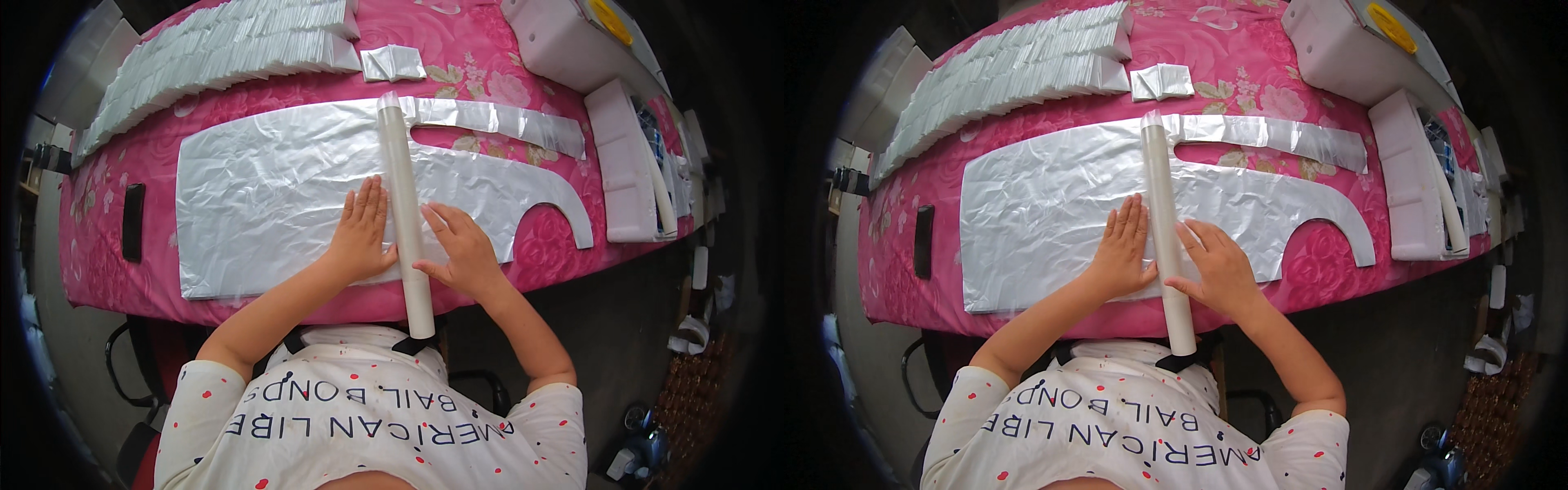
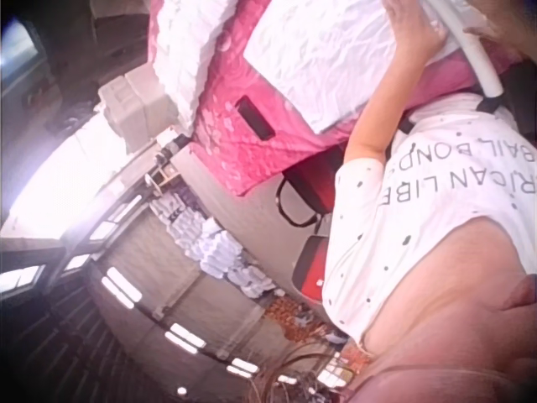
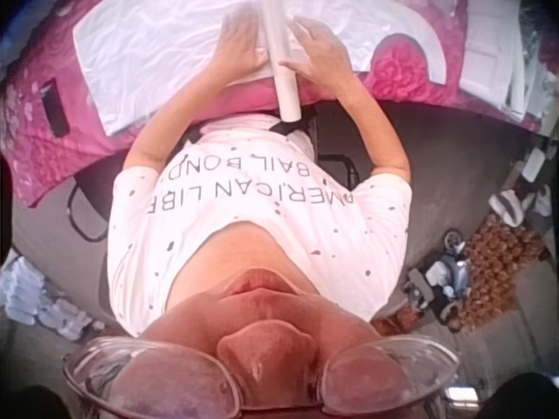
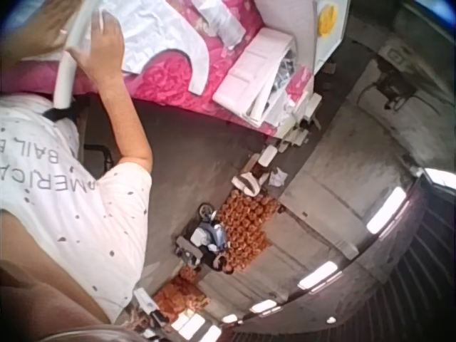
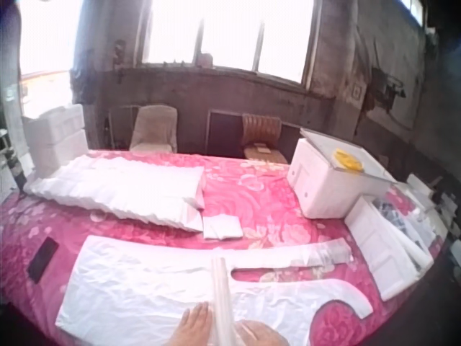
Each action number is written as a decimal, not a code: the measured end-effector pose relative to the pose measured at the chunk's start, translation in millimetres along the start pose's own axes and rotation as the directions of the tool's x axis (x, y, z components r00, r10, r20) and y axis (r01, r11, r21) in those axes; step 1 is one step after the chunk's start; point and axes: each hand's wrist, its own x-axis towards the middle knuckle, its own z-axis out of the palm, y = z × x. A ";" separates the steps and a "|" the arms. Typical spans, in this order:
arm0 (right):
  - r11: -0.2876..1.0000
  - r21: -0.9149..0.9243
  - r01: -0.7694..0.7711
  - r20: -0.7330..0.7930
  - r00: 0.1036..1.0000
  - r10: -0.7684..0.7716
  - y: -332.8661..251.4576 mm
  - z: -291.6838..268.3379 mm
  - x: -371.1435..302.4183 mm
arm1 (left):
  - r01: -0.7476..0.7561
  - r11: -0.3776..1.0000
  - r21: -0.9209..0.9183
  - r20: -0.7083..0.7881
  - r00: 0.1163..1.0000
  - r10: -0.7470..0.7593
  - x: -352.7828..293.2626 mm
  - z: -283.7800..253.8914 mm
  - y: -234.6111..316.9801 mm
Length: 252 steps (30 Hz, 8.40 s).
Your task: The person wraps a white cylindrical object in clear plastic film on a pink floral tablecloth. They unroll the film, place the object, roll it to encase it, and fold the film edges to secure the wrap.
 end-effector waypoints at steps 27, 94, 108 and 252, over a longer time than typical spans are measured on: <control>0.769 0.084 0.634 0.218 0.741 -0.635 -69.5 71.5 140.2 | 0.388 0.847 -0.363 -0.266 0.829 -0.493 -224.6 -92.8 -86.2; -0.653 0.726 -0.215 0.269 0.963 -0.017 -158.1 90.9 167.0 | 0.436 -0.462 -0.772 0.589 0.765 -0.261 -170.7 -130.8 -35.6; -0.520 0.852 -0.059 0.223 0.940 0.259 -152.7 63.3 136.9 | 0.347 -0.271 -0.898 0.408 0.888 -0.214 -154.2 -112.5 -48.1; 0.873 0.302 0.383 0.055 0.907 -0.417 -28.4 75.0 78.4 | -0.469 0.881 -0.069 0.086 0.877 0.473 -136.9 -37.9 -39.9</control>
